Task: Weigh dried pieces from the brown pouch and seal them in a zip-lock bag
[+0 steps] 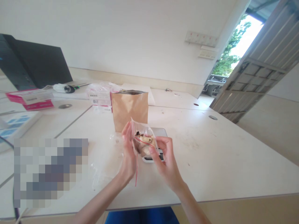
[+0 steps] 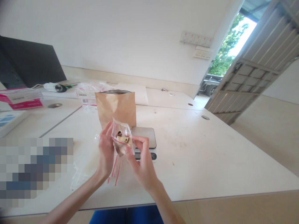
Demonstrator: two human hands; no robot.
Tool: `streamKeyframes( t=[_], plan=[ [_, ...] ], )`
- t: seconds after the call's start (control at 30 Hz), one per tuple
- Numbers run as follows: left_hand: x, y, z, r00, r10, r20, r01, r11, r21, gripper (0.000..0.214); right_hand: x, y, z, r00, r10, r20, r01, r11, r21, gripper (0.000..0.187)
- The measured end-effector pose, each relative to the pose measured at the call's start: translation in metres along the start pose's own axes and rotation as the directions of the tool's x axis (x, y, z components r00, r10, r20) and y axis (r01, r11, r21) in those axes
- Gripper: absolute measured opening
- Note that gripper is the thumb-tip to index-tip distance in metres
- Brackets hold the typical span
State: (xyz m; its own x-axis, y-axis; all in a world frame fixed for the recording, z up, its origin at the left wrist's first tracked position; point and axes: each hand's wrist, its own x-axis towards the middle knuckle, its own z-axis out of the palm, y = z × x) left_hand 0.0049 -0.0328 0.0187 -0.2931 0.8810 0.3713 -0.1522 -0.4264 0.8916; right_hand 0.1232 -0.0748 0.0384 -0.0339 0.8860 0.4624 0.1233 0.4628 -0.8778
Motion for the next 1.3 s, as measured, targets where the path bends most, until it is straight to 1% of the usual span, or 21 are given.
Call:
streamKeyframes(
  t=[0.07,0.17,0.23,0.27,0.3,0.37,0.43,0.5,0.57,0.63,0.7,0.8,0.87,0.93,1.0,1.07,1.1,1.17,1.23,1.27,1.3],
  plan=[
    [-0.001,-0.001,-0.009,0.992,-0.093,0.081,0.096,0.995,-0.035,0.05,0.004,-0.002,-0.008,0.996,0.024,-0.088,-0.022,1.0,0.019,0.021],
    [-0.005,-0.002,-0.021,0.937,-0.214,0.277,0.244,0.967,-0.078,0.053,0.009,-0.002,-0.02,0.982,0.051,-0.182,-0.054,0.999,-0.008,0.025],
    [-0.007,-0.001,-0.025,0.904,-0.23,0.362,0.269,0.961,-0.059,0.049,0.01,0.0,-0.026,0.982,0.054,-0.182,-0.068,0.995,-0.071,0.031],
    [-0.008,0.0,-0.025,0.903,-0.218,0.371,0.249,0.968,-0.037,0.046,0.01,0.001,-0.028,0.985,0.046,-0.167,-0.065,0.992,-0.112,0.033],
    [-0.008,0.001,-0.026,0.914,-0.194,0.356,0.212,0.977,-0.013,0.041,0.009,0.002,-0.03,0.989,0.03,-0.148,-0.053,0.987,-0.152,0.034],
    [-0.007,0.002,-0.026,0.95,-0.135,0.28,0.13,0.991,0.035,0.033,0.008,0.003,-0.033,0.993,-0.003,-0.117,-0.021,0.98,-0.197,0.035],
    [-0.005,0.003,-0.026,0.98,-0.079,0.181,0.065,0.995,0.081,0.029,0.005,0.002,-0.034,0.992,-0.004,-0.129,-0.02,0.984,-0.179,0.036],
    [-0.004,0.004,-0.027,0.997,-0.026,0.077,0.017,0.993,0.119,0.032,0.003,0.002,-0.032,0.978,0.026,-0.209,-0.057,0.988,-0.143,0.038],
    [-0.005,0.007,-0.027,0.999,0.044,-0.017,-0.04,0.985,0.17,0.035,0.002,0.003,-0.029,0.946,0.047,-0.32,-0.09,0.989,-0.121,0.042],
    [-0.005,0.011,-0.025,0.993,0.108,-0.057,-0.093,0.97,0.226,0.037,0.002,0.006,-0.025,0.909,0.049,-0.413,-0.095,0.991,-0.09,0.045],
    [-0.005,0.016,-0.023,0.991,0.126,-0.048,-0.109,0.959,0.263,0.038,0.002,0.01,-0.021,0.887,0.076,-0.456,-0.099,0.995,-0.026,0.045],
    [-0.003,0.021,-0.021,0.996,0.092,-0.021,-0.083,0.959,0.269,0.041,0.004,0.014,-0.018,0.872,0.154,-0.465,-0.138,0.988,0.069,0.044],
    [-0.002,0.023,-0.022,0.999,0.016,0.029,-0.022,0.971,0.237,0.043,0.006,0.014,-0.017,0.853,0.166,-0.495,-0.137,0.986,0.094,0.044],
    [-0.004,0.023,-0.025,0.991,-0.089,0.099,0.071,0.982,0.174,0.047,0.008,0.014,-0.018,0.814,0.16,-0.558,-0.11,0.986,0.123,0.044],
    [-0.009,0.021,-0.028,0.969,-0.168,0.183,0.146,0.981,0.128,0.05,0.008,0.013,-0.018,0.772,0.175,-0.611,-0.091,0.982,0.167,0.045],
    [-0.015,0.018,-0.029,0.939,-0.231,0.254,0.201,0.97,0.138,0.051,0.007,0.013,-0.015,0.75,0.199,-0.631,-0.108,0.978,0.18,0.045],
    [-0.018,0.016,-0.028,0.92,-0.264,0.289,0.225,0.961,0.163,0.05,0.005,0.012,-0.013,0.758,0.199,-0.621,-0.122,0.979,0.164,0.046],
    [-0.024,0.013,-0.024,0.894,-0.291,0.341,0.226,0.95,0.216,0.048,0.002,0.011,-0.007,0.808,0.178,-0.561,-0.139,0.984,0.111,0.046],
    [-0.029,0.01,-0.019,0.902,-0.234,0.362,0.144,0.955,0.258,0.046,-0.002,0.01,-0.001,0.87,0.153,-0.468,-0.134,0.988,0.074,0.047],
    [-0.03,0.008,-0.017,0.917,-0.191,0.35,0.092,0.956,0.28,0.045,-0.004,0.01,0.001,0.887,0.141,-0.439,-0.129,0.99,0.058,0.047],
    [-0.031,0.006,-0.015,0.934,-0.156,0.323,0.052,0.95,0.309,0.045,-0.006,0.011,0.003,0.891,0.133,-0.434,-0.128,0.991,0.04,0.047]
  ],
)
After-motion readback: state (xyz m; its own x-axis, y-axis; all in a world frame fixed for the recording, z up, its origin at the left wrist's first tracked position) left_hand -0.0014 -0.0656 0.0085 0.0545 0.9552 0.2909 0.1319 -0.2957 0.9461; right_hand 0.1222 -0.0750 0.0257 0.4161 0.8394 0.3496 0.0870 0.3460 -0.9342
